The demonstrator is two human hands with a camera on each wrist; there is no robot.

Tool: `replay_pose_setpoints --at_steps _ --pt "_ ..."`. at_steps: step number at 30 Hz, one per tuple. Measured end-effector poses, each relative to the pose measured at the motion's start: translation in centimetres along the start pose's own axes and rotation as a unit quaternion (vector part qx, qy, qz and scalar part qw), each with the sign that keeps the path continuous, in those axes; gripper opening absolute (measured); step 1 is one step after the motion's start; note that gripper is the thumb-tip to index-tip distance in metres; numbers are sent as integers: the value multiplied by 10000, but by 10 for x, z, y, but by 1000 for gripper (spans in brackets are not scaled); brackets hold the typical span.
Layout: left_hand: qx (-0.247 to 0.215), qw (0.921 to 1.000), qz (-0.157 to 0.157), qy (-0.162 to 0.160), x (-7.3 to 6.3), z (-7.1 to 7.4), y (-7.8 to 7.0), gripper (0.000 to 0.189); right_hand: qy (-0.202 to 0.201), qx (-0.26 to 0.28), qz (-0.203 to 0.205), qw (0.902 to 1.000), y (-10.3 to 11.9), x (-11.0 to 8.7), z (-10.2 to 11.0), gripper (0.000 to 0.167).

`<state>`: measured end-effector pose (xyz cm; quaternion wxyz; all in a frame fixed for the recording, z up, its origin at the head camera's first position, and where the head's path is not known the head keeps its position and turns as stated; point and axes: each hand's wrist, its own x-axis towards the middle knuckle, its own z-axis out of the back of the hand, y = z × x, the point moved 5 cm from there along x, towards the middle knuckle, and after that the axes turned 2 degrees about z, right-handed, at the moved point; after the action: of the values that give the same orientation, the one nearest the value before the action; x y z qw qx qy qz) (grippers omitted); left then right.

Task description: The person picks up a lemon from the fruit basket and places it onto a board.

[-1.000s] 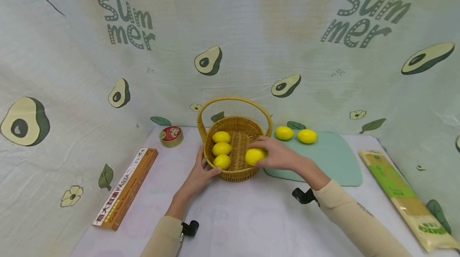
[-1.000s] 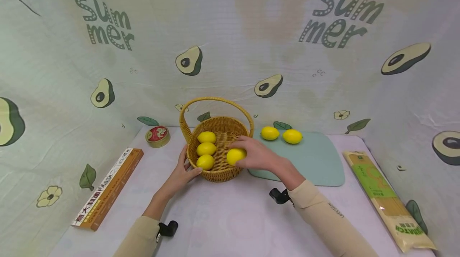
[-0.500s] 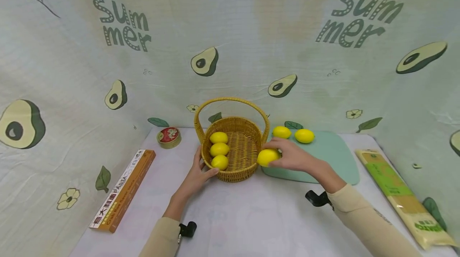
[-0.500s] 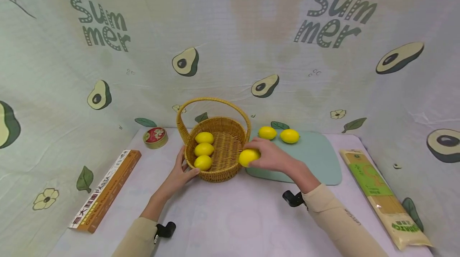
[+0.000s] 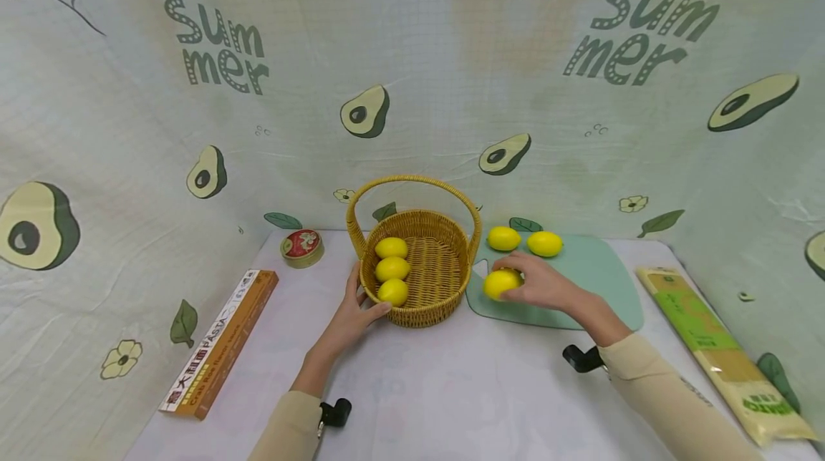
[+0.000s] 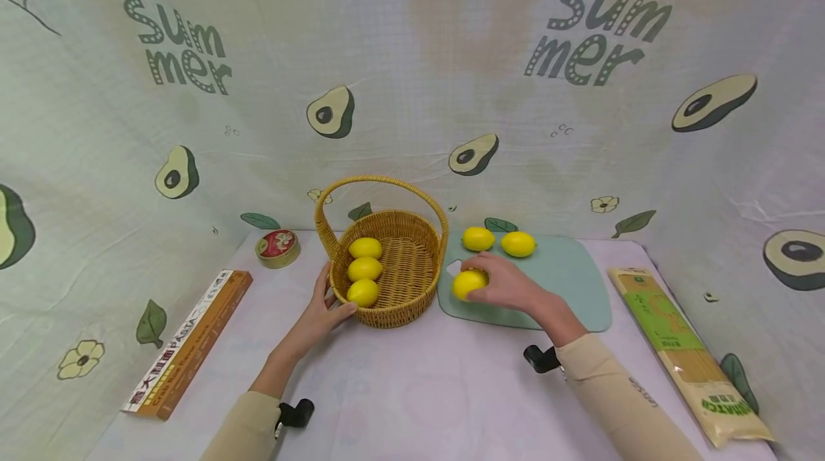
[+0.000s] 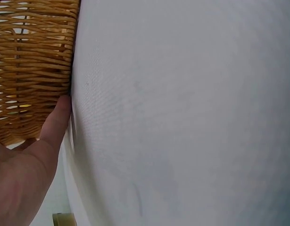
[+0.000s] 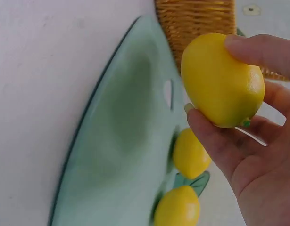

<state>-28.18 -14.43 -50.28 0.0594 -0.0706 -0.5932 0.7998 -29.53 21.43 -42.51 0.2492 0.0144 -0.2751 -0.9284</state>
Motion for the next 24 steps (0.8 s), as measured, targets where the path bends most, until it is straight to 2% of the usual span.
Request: replay_pose_setpoints --at_steps 12,24 --pt "-6 10000 27 -15 0 -1 -1 108 -213 -67 -93 9997 -34 -2 -13 43" --pt "44 10000 37 9 -1 -1 -1 109 -438 181 -248 9986 -48 2 -14 47"
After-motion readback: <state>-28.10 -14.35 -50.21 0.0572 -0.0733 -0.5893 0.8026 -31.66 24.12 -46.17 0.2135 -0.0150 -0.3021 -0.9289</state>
